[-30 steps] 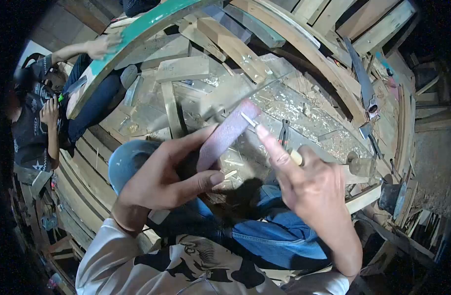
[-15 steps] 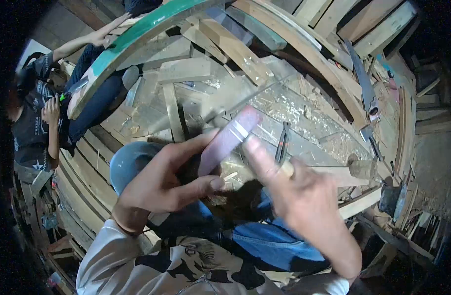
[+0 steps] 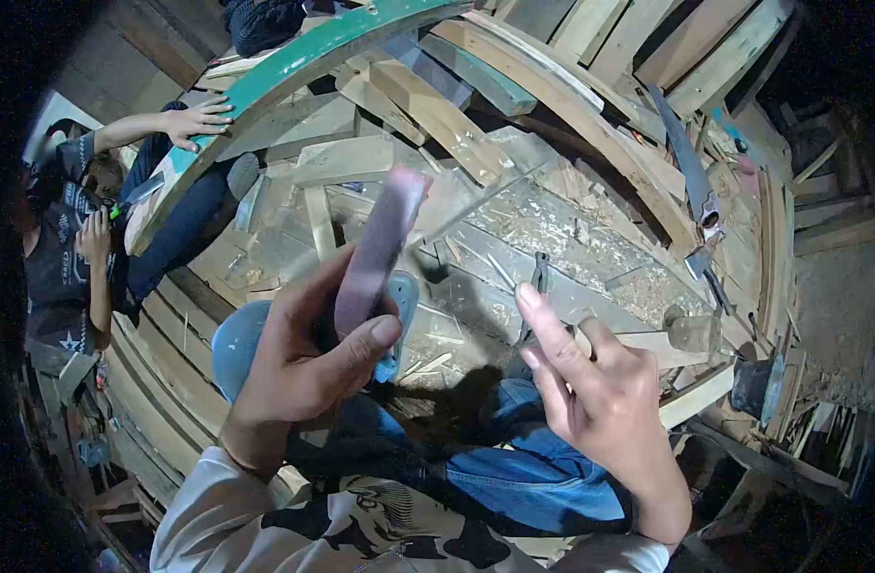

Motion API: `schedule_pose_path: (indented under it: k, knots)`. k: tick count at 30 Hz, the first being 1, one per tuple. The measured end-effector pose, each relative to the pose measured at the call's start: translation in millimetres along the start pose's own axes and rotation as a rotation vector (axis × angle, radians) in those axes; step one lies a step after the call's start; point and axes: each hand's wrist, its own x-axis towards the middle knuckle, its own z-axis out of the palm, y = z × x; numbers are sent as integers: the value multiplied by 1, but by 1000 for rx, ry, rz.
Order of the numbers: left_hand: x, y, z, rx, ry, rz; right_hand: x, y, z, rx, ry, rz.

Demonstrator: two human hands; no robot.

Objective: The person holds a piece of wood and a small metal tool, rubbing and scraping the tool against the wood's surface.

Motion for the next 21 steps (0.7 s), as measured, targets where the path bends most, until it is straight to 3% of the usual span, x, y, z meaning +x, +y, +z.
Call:
schedule_pose_path:
  k: [4, 9, 11, 12, 13, 15, 19, 21]
  knots:
    - [3, -2, 6, 21, 2, 102, -6, -3, -2, -3, -6, -9]
    - [1, -3, 11, -7, -15, 70, -7, -2, -5, 9, -45, -9]
    - [3, -8, 14, 54, 29, 166, -9, -2, -4, 138, -32, -12]
    - [-1, 4, 9, 18, -87, -4, -10, -1, -6, 208, -74, -2]
    - [0, 2, 10, 17, -88, -5, -11, -1, -5, 207, -75, -1]
    - [3, -3, 14, 68, -62, 216, -12, 1, -3, 453, -90, 21]
    - [4, -7, 17, 78, -90, 244, -14, 5, -2, 625, -177, 22]
    - [4, -10, 24, -13, -9, 231, -15, 4, -7, 661, -263, 82]
